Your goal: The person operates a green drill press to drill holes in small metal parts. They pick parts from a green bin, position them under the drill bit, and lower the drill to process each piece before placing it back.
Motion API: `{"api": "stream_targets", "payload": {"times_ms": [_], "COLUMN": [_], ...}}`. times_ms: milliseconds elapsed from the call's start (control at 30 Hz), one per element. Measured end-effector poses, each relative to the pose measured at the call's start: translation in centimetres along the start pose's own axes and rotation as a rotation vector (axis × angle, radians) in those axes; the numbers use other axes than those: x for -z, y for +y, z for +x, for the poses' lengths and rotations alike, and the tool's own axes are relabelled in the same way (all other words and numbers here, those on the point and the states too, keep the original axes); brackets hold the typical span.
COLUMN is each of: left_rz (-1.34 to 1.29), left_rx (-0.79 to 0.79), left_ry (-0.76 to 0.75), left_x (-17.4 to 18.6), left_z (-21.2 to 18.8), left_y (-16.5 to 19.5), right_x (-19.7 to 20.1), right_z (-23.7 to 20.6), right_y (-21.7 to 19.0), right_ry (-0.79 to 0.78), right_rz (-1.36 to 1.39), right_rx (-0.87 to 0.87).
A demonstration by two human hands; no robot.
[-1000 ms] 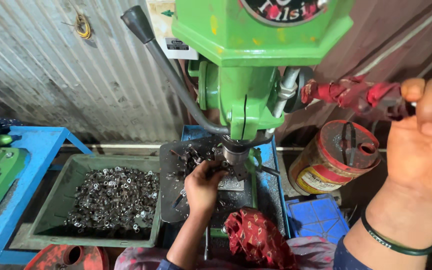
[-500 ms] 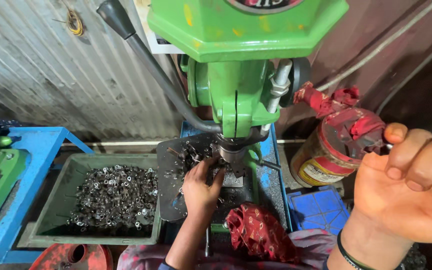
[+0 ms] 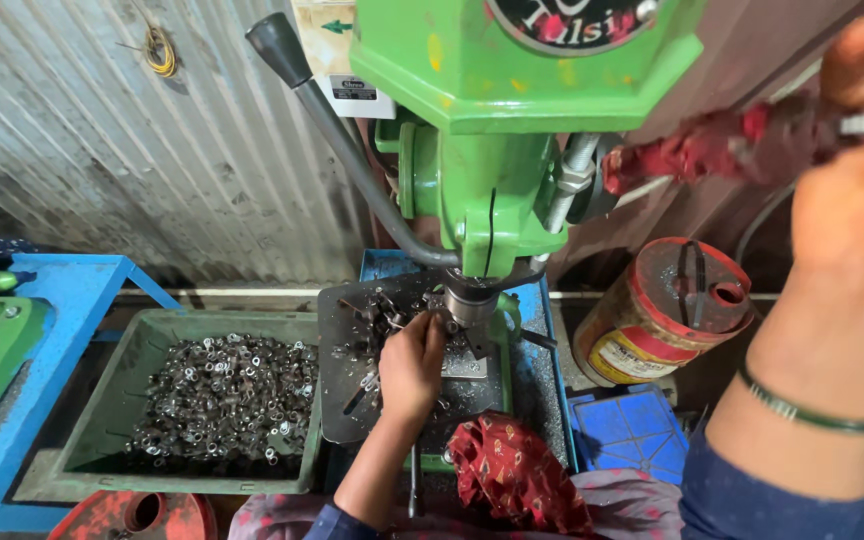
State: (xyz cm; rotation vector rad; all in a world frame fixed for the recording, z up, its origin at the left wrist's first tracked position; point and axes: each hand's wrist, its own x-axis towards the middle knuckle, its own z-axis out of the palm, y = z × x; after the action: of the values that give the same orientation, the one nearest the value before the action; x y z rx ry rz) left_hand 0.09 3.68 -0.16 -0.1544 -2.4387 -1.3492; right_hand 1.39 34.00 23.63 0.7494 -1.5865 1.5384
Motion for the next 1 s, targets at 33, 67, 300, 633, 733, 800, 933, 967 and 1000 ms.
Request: {"api": "stream_targets", "payload": {"times_ms": [33,67,300,633,733,800,933,967,1000], "left_rz": [-0.032,-0.071,-0.666,-0.575,-0.282,-0.367,-0.351,-0.345,-0.341], "left_rx": [-0.046,0.069,0.237,0.252,0.229,0.227,0.251,0.198,0.143], "left_ry": [0.027,0.004,0.076,0.128,0.172,0.193,0.219,0.221,0.222], "left_x": [0.1,0.3,0.2,-1.3,-0.8,-0.8,-0.7,-0.5,-0.3], "left_z": [0.0,-0.1,-1.5,-2.6,-3.6,-3.4,-2.3,-2.1,-2.0], "left_y": [0.0,-0.2,-3.5,-2.9,-2.2,-1.7,-1.0,-0.9,-0.8], "right_x": [0.2,0.3,-0.3,0.1,0.2,0.1,-0.2,-0.3,-0.4], "right_z": [1.1,1.8,2.4,2.1,2.1,2.1,2.0,2.0,2.0], "right_y": [0.2,0.4,0.9,0.7,0.7,0.7,0.6,0.5,0.6], "right_ry": [-0.017,-0.028,-0.033,-0.021,-0.022,-0.021,-0.022,-0.021,-0.021], "right_rz": [-0.02,-0.036,-0.061,-0.074,-0.066,-0.07,-0.069,-0.069,-0.068], "right_rx": [-0.001,-0.003,0.002,0.017,0.02,0.018,0.015,0.015,0.012]}}
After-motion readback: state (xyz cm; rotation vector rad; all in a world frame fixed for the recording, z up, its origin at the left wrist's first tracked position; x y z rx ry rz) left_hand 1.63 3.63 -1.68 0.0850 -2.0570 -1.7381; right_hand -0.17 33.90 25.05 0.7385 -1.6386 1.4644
